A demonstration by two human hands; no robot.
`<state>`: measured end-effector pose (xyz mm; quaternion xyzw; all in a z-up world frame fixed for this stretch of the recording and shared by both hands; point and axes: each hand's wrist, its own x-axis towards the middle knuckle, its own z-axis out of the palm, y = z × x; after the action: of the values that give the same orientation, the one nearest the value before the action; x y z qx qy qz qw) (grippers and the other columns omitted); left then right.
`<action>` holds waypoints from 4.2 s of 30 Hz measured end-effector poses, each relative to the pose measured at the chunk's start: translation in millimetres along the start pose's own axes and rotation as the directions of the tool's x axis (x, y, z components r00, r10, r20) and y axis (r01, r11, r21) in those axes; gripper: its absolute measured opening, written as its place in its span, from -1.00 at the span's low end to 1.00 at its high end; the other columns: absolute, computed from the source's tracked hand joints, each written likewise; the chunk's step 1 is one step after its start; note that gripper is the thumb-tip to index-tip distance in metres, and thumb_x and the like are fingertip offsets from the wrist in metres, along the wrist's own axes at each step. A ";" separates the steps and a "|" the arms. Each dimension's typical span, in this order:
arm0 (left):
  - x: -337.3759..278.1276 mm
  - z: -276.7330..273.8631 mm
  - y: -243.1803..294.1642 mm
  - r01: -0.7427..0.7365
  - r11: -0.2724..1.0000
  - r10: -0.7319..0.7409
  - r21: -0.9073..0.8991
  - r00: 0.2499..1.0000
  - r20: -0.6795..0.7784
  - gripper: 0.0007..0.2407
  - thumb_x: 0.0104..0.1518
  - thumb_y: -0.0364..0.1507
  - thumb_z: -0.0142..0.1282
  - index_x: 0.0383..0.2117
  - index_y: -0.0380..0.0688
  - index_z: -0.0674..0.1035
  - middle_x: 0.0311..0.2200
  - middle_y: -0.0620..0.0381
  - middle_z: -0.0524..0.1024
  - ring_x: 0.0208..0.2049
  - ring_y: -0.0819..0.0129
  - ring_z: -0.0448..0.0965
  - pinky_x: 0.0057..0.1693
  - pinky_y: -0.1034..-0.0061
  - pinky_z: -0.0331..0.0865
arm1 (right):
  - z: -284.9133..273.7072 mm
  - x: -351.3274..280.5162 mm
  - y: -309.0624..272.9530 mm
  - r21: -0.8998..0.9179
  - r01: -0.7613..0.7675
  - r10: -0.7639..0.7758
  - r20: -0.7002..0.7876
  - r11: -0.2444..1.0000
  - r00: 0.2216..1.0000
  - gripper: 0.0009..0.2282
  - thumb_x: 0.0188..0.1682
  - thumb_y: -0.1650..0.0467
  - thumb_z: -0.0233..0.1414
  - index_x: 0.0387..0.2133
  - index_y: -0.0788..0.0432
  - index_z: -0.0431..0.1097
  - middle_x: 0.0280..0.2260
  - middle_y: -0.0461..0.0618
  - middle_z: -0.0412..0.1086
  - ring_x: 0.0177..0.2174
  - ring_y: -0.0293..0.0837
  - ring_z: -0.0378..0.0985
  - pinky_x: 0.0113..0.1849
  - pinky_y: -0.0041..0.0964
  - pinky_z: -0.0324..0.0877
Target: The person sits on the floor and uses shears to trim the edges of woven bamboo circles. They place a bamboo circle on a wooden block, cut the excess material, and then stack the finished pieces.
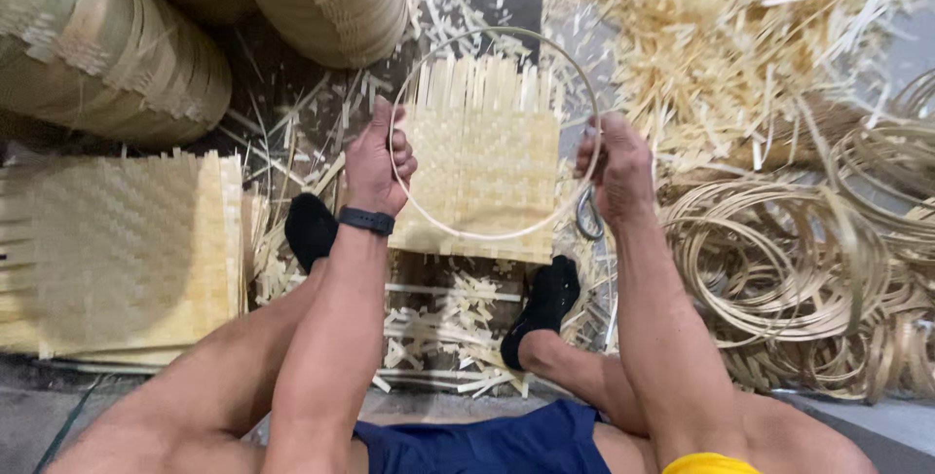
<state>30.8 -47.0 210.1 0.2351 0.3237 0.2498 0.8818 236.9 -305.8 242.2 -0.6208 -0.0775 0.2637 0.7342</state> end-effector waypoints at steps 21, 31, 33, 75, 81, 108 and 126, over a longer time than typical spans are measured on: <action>84.7 -116.0 -74.9 0.056 0.173 0.396 0.983 0.910 -0.121 -0.78 -0.24 -0.46 0.51 -0.42 -0.14 0.76 -0.46 0.11 0.70 -0.43 0.39 0.70 -0.16 0.52 0.54 | -33.5 43.6 162.7 -0.809 -0.149 -0.077 -0.233 0.569 0.969 -0.77 -0.23 0.40 0.33 -0.28 0.16 0.62 -0.39 0.11 0.59 -0.41 -0.10 0.68 -0.24 -0.29 0.52; 85.7 -140.3 -83.6 0.122 0.424 0.306 0.897 0.913 -0.269 -0.80 -0.17 -0.52 0.47 -0.38 -0.21 0.74 -0.44 0.13 0.70 -0.44 0.47 0.67 -0.17 0.55 0.56 | -26.4 30.1 159.2 -0.808 -0.145 -0.092 -0.238 0.571 0.967 -0.80 -0.16 0.37 0.32 -0.27 0.15 0.63 -0.41 0.12 0.59 -0.40 -0.10 0.66 -0.22 -0.27 0.49; 89.6 -144.2 -84.5 0.104 0.498 0.272 0.861 0.924 -0.268 -0.80 -0.17 -0.52 0.47 -0.39 -0.24 0.74 -0.44 0.14 0.70 -0.45 0.49 0.65 -0.20 0.56 0.56 | -29.7 31.8 161.2 -0.797 -0.179 -0.054 -0.256 0.577 0.965 -0.79 -0.17 0.36 0.32 -0.28 0.13 0.63 -0.41 0.08 0.60 -0.42 -0.13 0.66 -0.25 -0.29 0.50; 181.1 -13.8 -99.5 -0.379 0.023 0.107 0.925 0.921 0.375 -0.81 0.14 -0.16 0.25 -0.21 0.18 0.74 -0.23 0.28 0.59 -0.25 0.35 0.59 -0.14 0.44 0.47 | 83.8 -45.1 189.8 -0.758 0.652 0.057 0.652 0.019 0.756 -0.15 -0.24 0.05 0.17 0.27 0.34 0.15 0.28 0.37 0.00 0.31 0.36 -0.15 0.23 0.47 -0.27; 193.2 -5.2 -92.8 -0.574 -0.065 0.170 0.816 0.800 0.576 -0.84 0.18 -0.20 0.24 -0.19 0.20 0.73 -0.24 0.12 0.48 -0.25 0.19 0.55 -0.12 0.35 0.45 | 88.9 -32.3 163.0 -0.728 0.686 -0.023 0.686 -0.022 0.727 -0.28 -0.21 0.06 0.19 0.17 0.22 0.28 0.20 0.22 0.18 0.24 0.26 0.09 0.20 0.40 -0.07; 237.3 -19.2 -112.2 -0.185 0.020 -0.282 0.982 0.942 0.184 -0.54 0.21 -0.02 0.06 -0.50 -0.22 0.68 -0.68 0.09 0.48 -0.58 0.32 0.39 -0.31 0.31 0.35 | 18.0 125.9 186.0 -0.783 -0.175 0.172 -0.089 0.597 0.981 -0.47 0.17 0.15 -0.22 -0.52 0.43 0.37 -0.51 0.43 0.36 -0.40 0.33 0.46 -0.25 0.10 0.32; 174.8 -81.4 -88.9 -0.178 0.025 0.036 0.984 0.984 0.177 -0.43 0.02 0.06 0.25 -0.21 -0.31 0.60 -0.32 -0.21 0.57 -0.27 0.03 0.60 -0.17 0.13 0.45 | -13.0 123.5 180.7 -0.710 -0.070 0.057 -0.042 0.701 0.997 -0.56 0.20 0.21 -0.26 -0.29 0.26 0.53 -0.15 0.33 0.45 -0.09 0.27 0.44 -0.01 0.05 0.26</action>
<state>116.8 9.2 24.3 0.8171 0.3417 0.0077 0.4643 294.9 -241.2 40.9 -0.8602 -0.1455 0.2335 0.4293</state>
